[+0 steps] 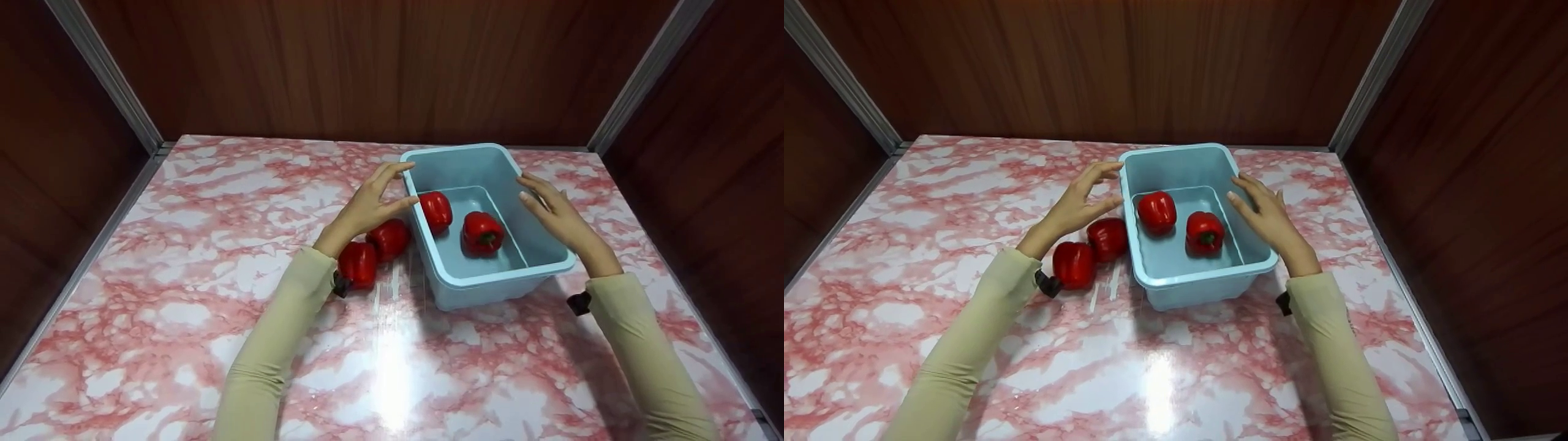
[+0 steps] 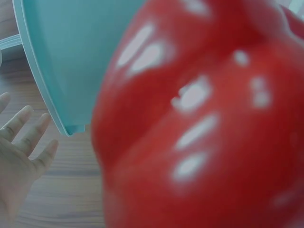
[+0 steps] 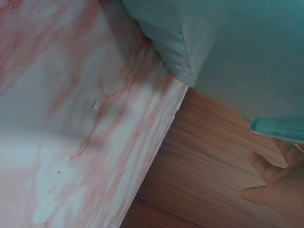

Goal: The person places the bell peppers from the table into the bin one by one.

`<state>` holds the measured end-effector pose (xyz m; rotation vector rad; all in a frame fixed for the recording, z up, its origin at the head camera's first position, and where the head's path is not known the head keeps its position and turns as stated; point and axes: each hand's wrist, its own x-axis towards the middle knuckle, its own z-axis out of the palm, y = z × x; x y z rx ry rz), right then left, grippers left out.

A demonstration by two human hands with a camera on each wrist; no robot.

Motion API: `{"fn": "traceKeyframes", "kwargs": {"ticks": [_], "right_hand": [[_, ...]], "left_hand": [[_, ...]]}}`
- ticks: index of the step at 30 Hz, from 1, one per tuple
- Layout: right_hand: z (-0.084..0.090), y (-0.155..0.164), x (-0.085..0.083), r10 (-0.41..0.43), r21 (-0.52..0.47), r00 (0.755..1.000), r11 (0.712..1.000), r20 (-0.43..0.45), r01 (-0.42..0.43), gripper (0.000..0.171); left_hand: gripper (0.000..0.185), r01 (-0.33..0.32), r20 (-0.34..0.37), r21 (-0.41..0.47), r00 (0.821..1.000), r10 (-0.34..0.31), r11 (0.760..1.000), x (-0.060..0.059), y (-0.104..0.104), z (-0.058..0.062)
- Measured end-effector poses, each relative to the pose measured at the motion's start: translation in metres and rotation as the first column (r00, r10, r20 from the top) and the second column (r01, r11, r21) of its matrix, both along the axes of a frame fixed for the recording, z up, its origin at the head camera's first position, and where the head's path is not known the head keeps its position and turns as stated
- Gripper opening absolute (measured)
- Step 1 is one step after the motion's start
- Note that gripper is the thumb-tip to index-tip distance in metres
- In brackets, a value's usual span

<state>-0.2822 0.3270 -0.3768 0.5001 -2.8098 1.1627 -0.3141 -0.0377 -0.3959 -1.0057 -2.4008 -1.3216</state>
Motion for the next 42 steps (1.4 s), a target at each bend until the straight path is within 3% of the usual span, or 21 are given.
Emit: {"fn": "traceKeyframes", "kwargs": {"ticks": [10,19,29,42], "right_hand": [[0.000,0.000,0.000,-0.001,0.008,1.000,1.000,-0.002,0.001,0.051],[0.000,0.000,0.000,-0.001,0.010,1.000,1.000,0.005,0.001,0.052],[0.001,0.000,0.001,0.001,0.005,1.000,1.000,0.010,-0.001,0.051],[0.002,-0.001,0.001,-0.005,0.004,1.000,1.000,0.012,0.005,0.053]], "left_hand": [[0.064,-0.006,-0.005,0.002,1.000,0.006,1.000,0.001,-0.004,-0.003],[0.064,-0.028,0.041,0.003,0.999,0.028,1.000,0.003,-0.009,-0.008],[0.061,-0.026,0.015,-0.003,1.000,0.026,1.000,0.005,-0.015,-0.012],[0.063,-0.047,0.053,-0.029,0.997,0.049,0.998,0.010,-0.021,-0.016]]}}
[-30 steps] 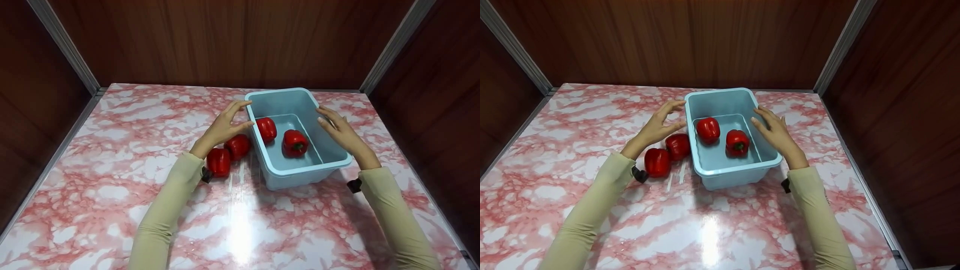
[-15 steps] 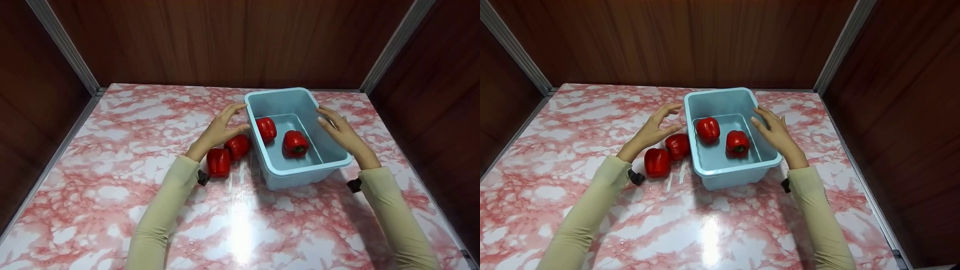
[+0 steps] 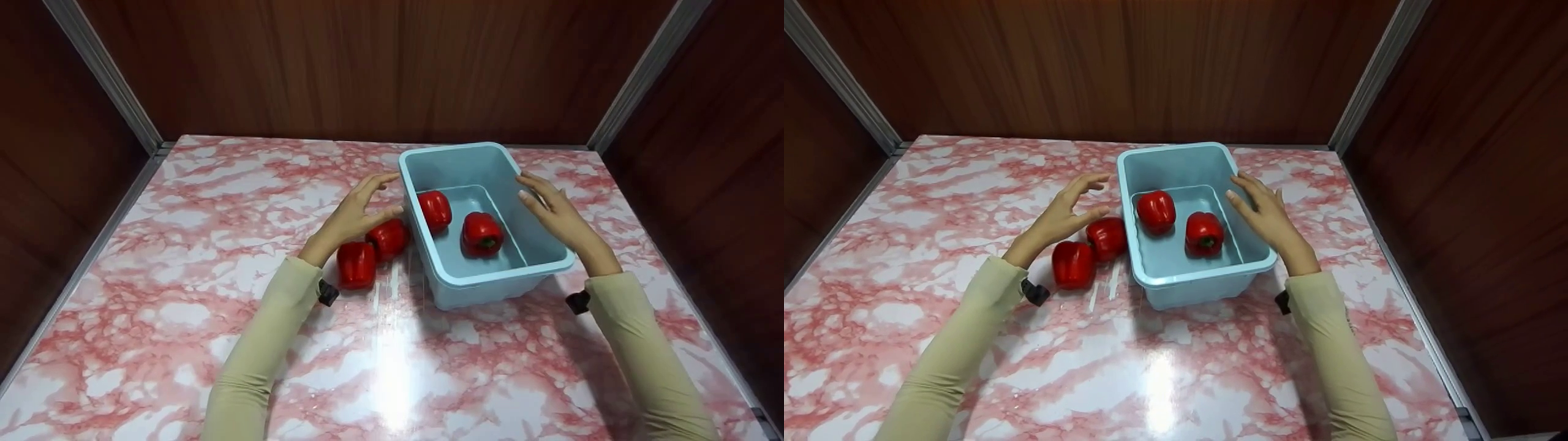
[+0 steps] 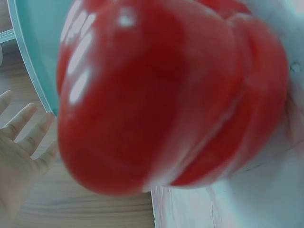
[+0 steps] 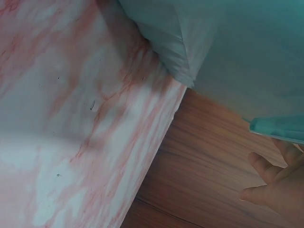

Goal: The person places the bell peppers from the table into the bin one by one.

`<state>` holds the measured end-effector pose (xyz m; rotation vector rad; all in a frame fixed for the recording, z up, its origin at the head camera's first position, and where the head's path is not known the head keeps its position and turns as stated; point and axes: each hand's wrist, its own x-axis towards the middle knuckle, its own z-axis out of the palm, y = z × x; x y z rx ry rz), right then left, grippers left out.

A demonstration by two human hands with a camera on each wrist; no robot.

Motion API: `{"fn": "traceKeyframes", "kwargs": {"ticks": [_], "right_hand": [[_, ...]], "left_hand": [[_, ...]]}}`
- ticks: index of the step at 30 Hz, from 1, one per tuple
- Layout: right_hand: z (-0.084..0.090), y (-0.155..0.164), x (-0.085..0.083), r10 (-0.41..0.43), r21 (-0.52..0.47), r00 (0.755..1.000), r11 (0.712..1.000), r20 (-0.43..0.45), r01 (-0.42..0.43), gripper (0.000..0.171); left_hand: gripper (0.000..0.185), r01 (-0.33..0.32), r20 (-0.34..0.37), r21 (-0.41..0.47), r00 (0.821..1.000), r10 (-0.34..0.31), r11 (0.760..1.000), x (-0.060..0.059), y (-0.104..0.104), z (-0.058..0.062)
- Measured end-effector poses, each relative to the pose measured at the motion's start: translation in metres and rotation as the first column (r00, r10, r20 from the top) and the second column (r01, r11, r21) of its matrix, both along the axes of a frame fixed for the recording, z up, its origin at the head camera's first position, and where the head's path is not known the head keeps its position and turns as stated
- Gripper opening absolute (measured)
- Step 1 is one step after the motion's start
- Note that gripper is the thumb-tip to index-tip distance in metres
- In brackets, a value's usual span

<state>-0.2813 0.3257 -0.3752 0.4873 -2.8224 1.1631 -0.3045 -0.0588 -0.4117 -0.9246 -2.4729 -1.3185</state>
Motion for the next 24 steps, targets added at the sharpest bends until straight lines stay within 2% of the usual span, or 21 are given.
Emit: {"fn": "traceKeyframes", "kwargs": {"ticks": [10,24], "right_hand": [[-0.0015,0.0016,-0.0005,-0.001,-0.003,1.000,1.000,0.011,0.001,0.052],[-0.0032,0.0014,-0.0019,0.010,-0.024,1.000,1.000,-0.021,-0.011,0.050]], "left_hand": [[0.066,0.008,0.034,-0.031,0.999,-0.007,0.999,0.0013,-0.0035,-0.0029],[0.062,0.012,0.016,-0.039,1.000,-0.012,0.999,0.0048,-0.0065,-0.0063]]}}
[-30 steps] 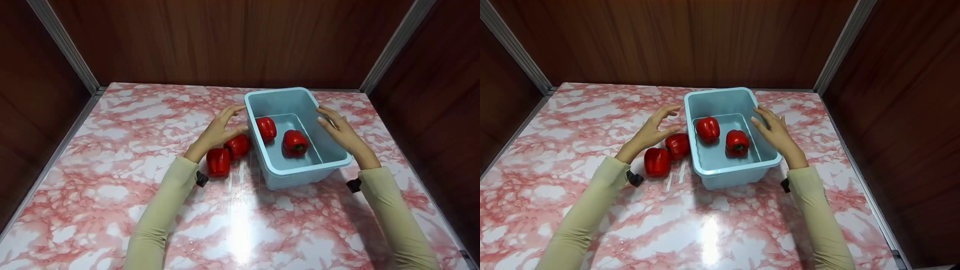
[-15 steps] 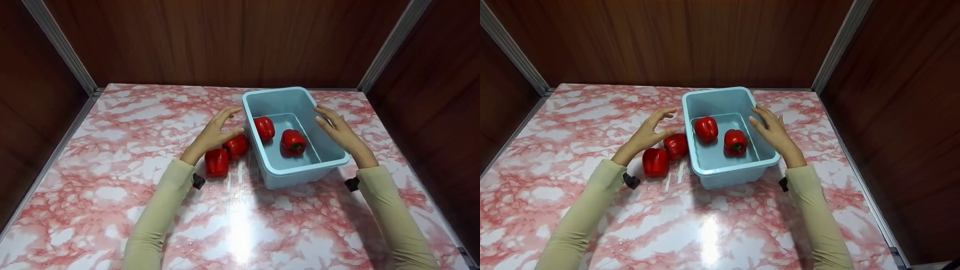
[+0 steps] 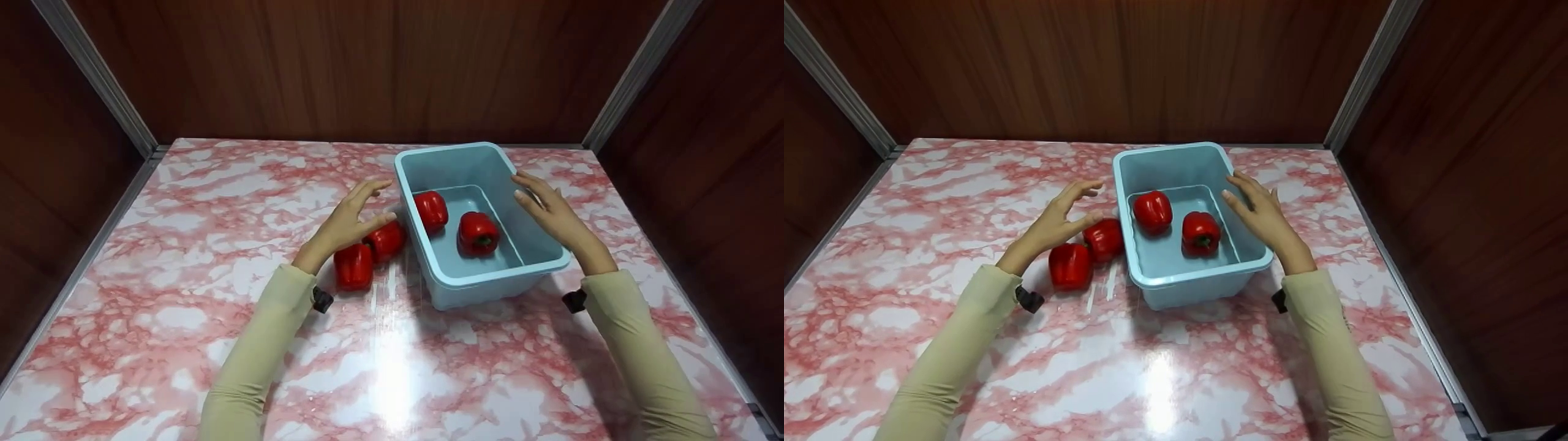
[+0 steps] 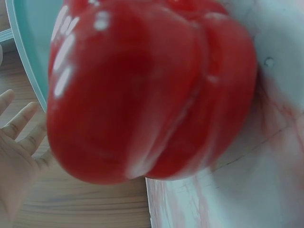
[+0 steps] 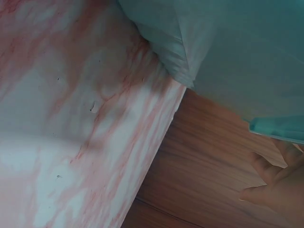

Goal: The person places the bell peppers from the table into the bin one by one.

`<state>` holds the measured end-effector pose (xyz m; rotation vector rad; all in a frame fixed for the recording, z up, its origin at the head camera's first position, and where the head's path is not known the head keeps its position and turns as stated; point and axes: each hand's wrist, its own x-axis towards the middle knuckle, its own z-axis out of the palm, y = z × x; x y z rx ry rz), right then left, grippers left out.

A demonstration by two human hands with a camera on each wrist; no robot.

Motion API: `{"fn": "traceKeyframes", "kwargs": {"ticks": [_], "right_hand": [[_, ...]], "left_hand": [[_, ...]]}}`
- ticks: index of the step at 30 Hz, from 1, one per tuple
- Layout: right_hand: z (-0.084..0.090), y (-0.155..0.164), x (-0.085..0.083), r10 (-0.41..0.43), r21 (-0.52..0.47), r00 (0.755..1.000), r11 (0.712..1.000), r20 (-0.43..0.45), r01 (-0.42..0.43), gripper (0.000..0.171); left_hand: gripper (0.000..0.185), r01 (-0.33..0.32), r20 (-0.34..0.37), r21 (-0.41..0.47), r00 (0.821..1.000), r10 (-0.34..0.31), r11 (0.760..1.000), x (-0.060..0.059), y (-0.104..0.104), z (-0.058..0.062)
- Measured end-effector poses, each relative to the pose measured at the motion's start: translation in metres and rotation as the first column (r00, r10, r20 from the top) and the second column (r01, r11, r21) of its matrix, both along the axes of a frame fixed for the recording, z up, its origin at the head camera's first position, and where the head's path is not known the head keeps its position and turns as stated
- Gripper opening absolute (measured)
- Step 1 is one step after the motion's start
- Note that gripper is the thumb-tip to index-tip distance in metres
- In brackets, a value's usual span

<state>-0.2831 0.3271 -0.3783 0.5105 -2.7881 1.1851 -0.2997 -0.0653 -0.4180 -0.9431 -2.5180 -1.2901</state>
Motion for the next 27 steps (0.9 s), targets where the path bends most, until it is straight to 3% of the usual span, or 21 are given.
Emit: {"fn": "traceKeyframes", "kwargs": {"ticks": [14,27], "right_hand": [[0.0013,-0.0009,0.0010,-0.010,-0.001,1.000,1.000,0.009,0.010,0.051],[0.0013,-0.0012,0.0013,-0.014,-0.002,1.000,1.000,0.004,0.014,0.051]], "left_hand": [[0.058,0.010,-0.021,0.019,1.000,-0.010,1.000,0.0011,-0.0031,-0.0051],[0.062,-0.012,0.025,-0.005,1.000,0.012,1.000,0.0042,-0.0067,-0.0076]]}}
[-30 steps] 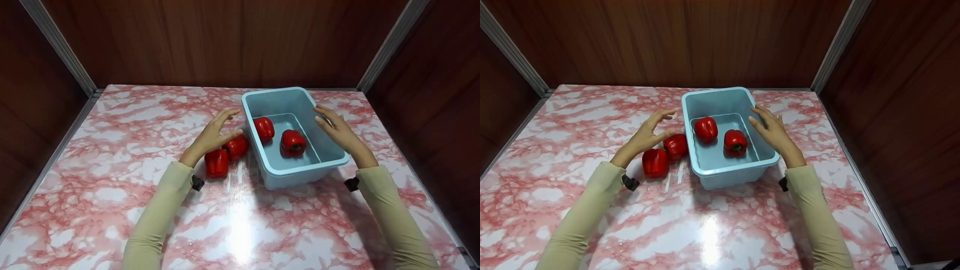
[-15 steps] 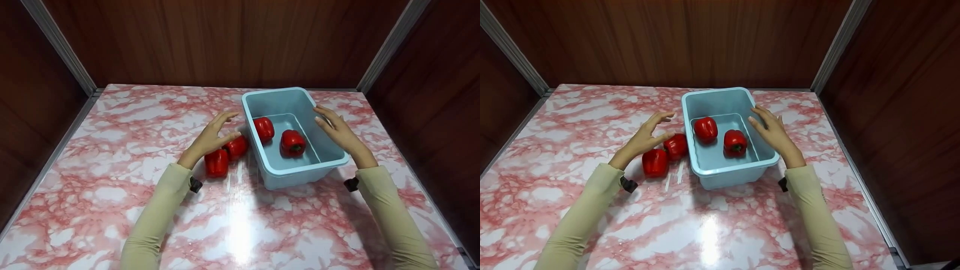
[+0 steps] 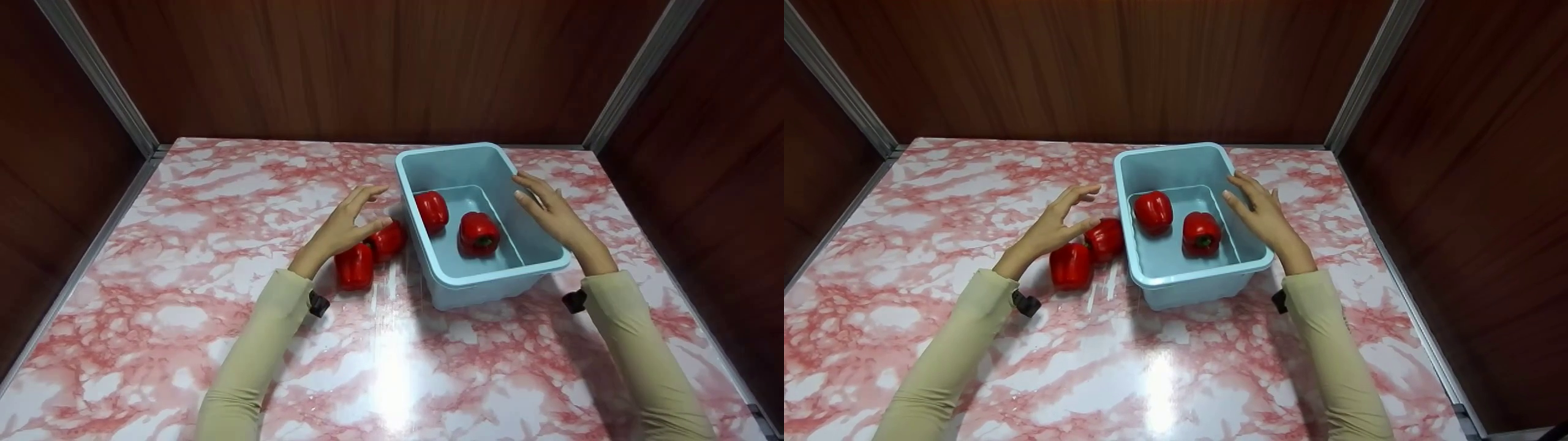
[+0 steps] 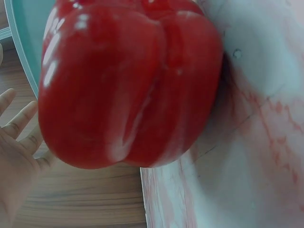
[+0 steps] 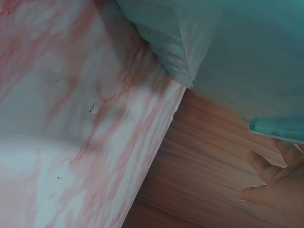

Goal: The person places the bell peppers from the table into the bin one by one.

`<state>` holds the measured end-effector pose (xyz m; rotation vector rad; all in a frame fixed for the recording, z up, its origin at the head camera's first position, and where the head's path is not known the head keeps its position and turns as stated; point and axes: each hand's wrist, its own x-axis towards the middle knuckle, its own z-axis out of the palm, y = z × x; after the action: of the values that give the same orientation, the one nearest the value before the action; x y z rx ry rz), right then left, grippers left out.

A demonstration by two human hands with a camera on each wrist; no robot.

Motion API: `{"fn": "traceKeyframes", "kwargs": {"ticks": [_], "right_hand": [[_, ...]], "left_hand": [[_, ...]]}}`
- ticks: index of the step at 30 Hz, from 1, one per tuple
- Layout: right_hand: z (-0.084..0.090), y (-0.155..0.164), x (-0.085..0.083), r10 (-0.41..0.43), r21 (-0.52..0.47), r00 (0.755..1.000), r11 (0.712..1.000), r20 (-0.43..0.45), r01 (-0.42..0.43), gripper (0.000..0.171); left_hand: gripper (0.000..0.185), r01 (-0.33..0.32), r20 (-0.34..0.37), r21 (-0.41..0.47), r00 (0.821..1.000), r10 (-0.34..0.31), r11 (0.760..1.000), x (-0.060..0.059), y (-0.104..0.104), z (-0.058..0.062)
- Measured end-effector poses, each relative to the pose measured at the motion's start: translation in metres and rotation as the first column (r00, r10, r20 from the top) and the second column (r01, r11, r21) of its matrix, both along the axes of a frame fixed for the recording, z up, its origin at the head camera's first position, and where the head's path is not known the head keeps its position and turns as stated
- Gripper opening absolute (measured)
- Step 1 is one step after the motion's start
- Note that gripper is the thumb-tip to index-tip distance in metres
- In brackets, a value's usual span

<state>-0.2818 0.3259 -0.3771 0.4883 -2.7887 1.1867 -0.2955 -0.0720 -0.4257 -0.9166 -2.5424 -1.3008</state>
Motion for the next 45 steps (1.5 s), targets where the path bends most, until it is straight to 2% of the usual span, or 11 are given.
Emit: {"fn": "traceKeyframes", "kwargs": {"ticks": [5,20,29,36,45], "right_hand": [[0.001,0.001,-0.001,-0.005,0.011,1.000,1.000,0.004,0.005,0.052],[0.001,0.000,0.000,-0.015,0.015,0.999,1.000,0.034,0.015,0.053],[-0.001,0.000,-0.002,-0.004,0.017,1.000,1.000,0.013,0.004,0.054],[0.000,0.001,-0.001,-0.013,0.023,0.999,1.000,0.031,0.012,0.055],[0.000,0.001,-0.001,-0.008,0.004,0.999,1.000,0.034,0.008,0.054]], "left_hand": [[0.063,-0.012,0.021,-0.011,1.000,0.012,1.000,0.001,-0.001,-0.002],[0.060,0.000,-0.038,0.012,0.999,0.000,1.000,0.003,-0.003,-0.011],[0.061,0.005,-0.008,-0.013,1.000,-0.005,1.000,0.007,-0.006,-0.013],[0.060,0.029,-0.019,0.005,0.999,-0.029,1.000,0.007,-0.007,-0.016],[0.060,0.026,-0.018,0.004,1.000,-0.026,1.000,0.007,-0.009,-0.020]]}}
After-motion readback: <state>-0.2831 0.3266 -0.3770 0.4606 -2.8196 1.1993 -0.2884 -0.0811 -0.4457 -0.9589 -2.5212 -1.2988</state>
